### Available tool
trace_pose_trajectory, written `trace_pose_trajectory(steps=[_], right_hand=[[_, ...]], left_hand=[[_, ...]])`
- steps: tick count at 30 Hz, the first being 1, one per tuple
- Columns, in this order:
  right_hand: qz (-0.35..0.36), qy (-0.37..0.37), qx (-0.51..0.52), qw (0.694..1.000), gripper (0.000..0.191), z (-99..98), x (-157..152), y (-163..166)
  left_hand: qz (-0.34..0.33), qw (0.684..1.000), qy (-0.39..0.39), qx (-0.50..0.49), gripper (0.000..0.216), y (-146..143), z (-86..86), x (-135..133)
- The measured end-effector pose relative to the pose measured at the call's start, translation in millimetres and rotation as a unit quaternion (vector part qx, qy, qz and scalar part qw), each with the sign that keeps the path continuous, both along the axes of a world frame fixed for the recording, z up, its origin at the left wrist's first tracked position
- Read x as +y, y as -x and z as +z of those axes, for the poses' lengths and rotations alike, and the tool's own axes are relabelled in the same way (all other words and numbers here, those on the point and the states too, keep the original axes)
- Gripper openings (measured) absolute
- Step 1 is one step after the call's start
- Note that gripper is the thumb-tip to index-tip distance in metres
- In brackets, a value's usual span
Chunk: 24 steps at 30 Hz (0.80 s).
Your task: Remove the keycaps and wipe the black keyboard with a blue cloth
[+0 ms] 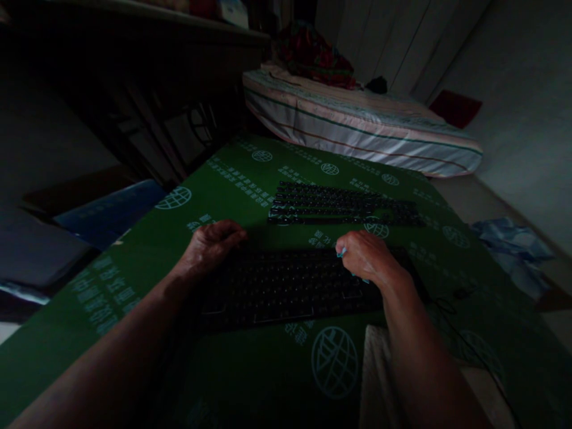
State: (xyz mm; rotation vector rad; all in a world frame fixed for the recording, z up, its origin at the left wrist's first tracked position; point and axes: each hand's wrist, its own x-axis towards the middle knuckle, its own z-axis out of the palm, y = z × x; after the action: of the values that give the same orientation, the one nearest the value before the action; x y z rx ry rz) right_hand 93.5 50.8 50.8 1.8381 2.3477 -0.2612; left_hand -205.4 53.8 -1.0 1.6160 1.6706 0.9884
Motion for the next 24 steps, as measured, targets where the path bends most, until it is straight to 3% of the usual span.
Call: trace_pose_trajectory(steps=[12,18,24], right_hand=[[-0.006,0.000,-0.027,1.000,0.034,3.0,-2,2],[-0.048,-0.054,-0.006,0.997,0.038,13.5,-2,-18],[-0.019,-0.038,0.027,0.999,0.034,6.6,0,-16]], left_hand=[[0.007,1.000,0.009,0.026,0.028,-3,5.2,-2],[0.003,0.999,0.002,0.043,0.027,-1,2.6,-1],[0.006,1.000,-0.002,0.011,0.028,0,-2.0,0]])
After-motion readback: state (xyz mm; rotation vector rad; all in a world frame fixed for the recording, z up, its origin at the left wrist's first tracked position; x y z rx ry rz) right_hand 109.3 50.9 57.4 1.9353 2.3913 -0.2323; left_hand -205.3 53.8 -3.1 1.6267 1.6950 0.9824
